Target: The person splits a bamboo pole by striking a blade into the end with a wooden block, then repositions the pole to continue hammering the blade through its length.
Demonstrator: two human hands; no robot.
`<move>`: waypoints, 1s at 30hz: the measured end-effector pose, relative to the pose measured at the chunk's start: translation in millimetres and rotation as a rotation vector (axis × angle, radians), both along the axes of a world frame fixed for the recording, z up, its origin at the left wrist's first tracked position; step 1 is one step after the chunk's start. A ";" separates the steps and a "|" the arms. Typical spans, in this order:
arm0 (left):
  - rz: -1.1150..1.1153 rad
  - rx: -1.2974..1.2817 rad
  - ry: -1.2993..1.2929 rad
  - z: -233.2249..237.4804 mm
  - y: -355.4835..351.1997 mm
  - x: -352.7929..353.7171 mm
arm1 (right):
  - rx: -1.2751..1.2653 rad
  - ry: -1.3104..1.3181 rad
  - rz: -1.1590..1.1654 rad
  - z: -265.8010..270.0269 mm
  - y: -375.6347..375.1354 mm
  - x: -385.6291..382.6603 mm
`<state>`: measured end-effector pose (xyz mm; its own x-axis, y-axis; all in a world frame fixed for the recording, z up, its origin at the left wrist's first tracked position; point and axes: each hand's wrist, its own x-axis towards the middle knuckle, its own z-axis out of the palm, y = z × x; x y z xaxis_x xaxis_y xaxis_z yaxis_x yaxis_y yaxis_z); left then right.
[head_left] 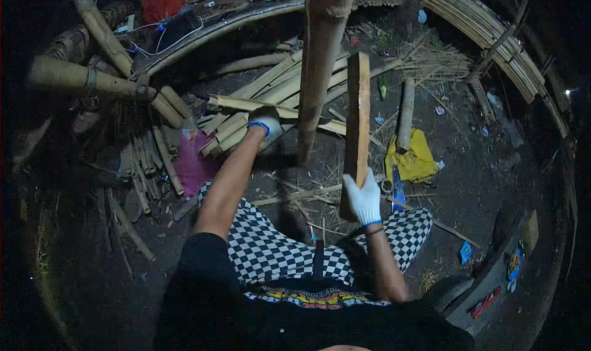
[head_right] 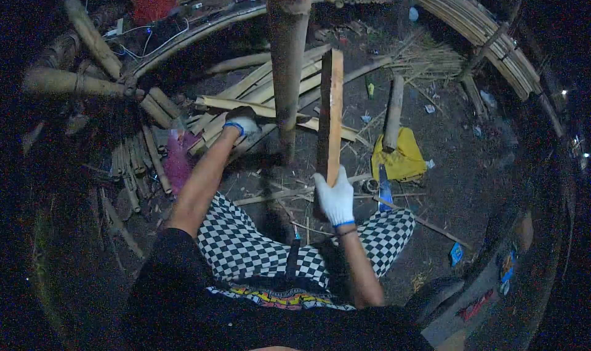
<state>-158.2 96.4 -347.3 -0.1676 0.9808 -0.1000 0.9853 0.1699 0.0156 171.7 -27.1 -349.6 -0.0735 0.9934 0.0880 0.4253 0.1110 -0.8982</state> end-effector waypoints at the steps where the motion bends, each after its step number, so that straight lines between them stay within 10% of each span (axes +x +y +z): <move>1: 0.030 0.076 -0.022 0.1 -3.7 6.4 | 0.062 -0.021 -0.020 7.5 -10.3 0.2; 12: -0.023 0.111 0.021 19.1 -25.9 -23.8 | 0.306 0.160 0.037 51.5 -26.1 -5.8; 15: -0.296 0.121 -0.429 1.2 -17.5 -58.4 | 0.206 0.184 0.138 62.7 -25.5 -14.1; 18: -0.370 0.328 0.018 -12.2 -23.5 -52.0 | 0.219 0.109 0.178 50.0 -22.8 -23.6; 24: -0.091 0.126 -0.025 40.7 -53.0 3.5 | 0.437 0.012 0.241 99.9 -16.2 -41.9; 26: -0.121 0.125 -0.017 29.9 -46.3 0.6 | 0.774 0.154 0.313 130.2 -3.1 -41.7; 30: -0.072 0.151 -0.006 27.6 -44.6 1.0 | 0.605 0.767 0.407 97.6 23.9 -52.1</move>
